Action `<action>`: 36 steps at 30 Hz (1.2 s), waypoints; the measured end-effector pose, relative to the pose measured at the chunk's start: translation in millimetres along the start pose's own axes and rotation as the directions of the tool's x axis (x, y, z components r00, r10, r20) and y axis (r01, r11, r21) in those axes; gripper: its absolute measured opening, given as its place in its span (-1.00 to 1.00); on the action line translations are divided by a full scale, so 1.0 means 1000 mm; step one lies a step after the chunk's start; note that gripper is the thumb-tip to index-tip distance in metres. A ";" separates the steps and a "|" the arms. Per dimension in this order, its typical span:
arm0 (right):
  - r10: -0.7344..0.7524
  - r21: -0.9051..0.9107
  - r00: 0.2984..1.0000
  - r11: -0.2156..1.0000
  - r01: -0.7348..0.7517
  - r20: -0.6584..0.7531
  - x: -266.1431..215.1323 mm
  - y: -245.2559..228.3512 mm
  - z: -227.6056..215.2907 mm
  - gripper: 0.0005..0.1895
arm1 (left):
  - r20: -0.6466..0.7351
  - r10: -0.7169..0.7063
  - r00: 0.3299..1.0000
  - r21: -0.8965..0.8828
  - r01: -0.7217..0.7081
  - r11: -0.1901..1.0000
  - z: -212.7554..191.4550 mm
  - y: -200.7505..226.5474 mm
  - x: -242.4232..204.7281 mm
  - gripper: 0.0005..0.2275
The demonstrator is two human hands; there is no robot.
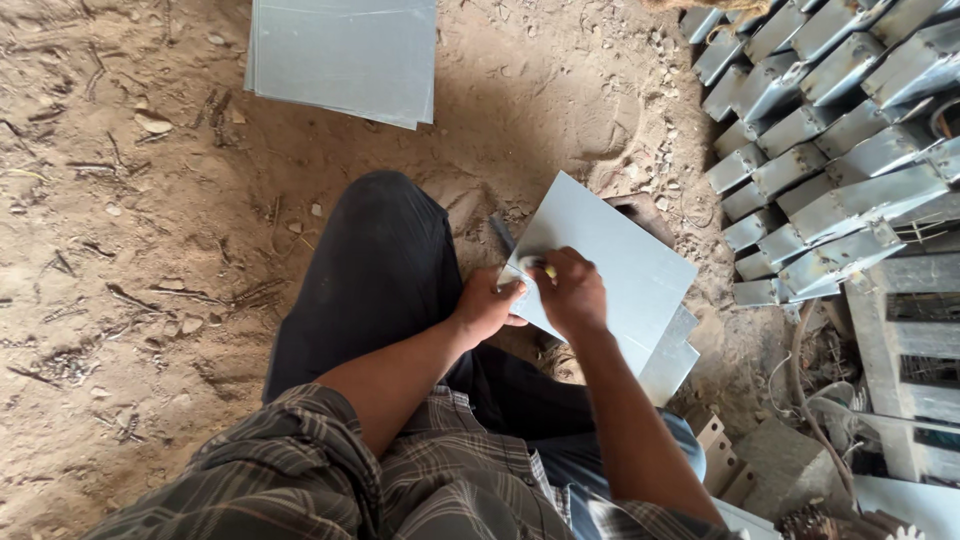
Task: The person sits on the ground and uses a small abrasive tool to rub the surface of a rectangular metal sheet. They repeatedly move the tool back and forth across the sheet's surface, occasionally repositioning the sheet or the tool to cover different areas.
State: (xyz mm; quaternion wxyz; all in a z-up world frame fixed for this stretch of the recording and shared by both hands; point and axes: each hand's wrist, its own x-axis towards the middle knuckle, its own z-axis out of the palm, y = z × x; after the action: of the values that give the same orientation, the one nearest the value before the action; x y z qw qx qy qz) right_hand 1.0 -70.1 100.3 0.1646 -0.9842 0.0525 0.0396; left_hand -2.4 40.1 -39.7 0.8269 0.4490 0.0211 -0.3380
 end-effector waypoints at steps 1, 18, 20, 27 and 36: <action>-0.021 -0.020 1.000 1.000 0.021 -0.012 0.005 -0.006 0.008 -0.85 | 0.001 -0.004 1.000 0.023 0.004 1.000 -0.001 0.002 -0.001 -0.71; 0.003 -0.066 1.000 0.998 -0.004 -0.012 0.008 -0.021 0.022 -0.85 | 0.005 -0.058 0.998 0.078 0.058 0.995 -0.003 0.010 -0.002 -0.74; -0.024 -0.096 1.000 0.995 0.023 -0.010 0.010 -0.024 0.023 -0.85 | 0.013 -0.066 0.998 0.049 0.065 0.997 -0.004 0.012 -0.002 -0.74; -0.006 -0.118 0.999 0.993 0.000 -0.051 -0.012 0.001 0.001 -0.85 | -0.011 -0.059 0.998 0.002 0.059 0.998 -0.004 0.000 0.002 -0.71; -0.131 -0.043 0.986 0.991 0.127 -0.101 -0.001 -0.009 0.023 -0.88 | 0.019 -0.059 0.998 0.020 0.059 0.998 -0.007 0.001 0.004 -0.72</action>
State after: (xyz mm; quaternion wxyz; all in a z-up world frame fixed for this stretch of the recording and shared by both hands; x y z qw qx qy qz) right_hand 0.0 -54.1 81.4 0.1461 -0.9890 -0.0035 -0.0214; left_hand 3.2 44.1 -44.6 0.8124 0.4526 0.0229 -0.3668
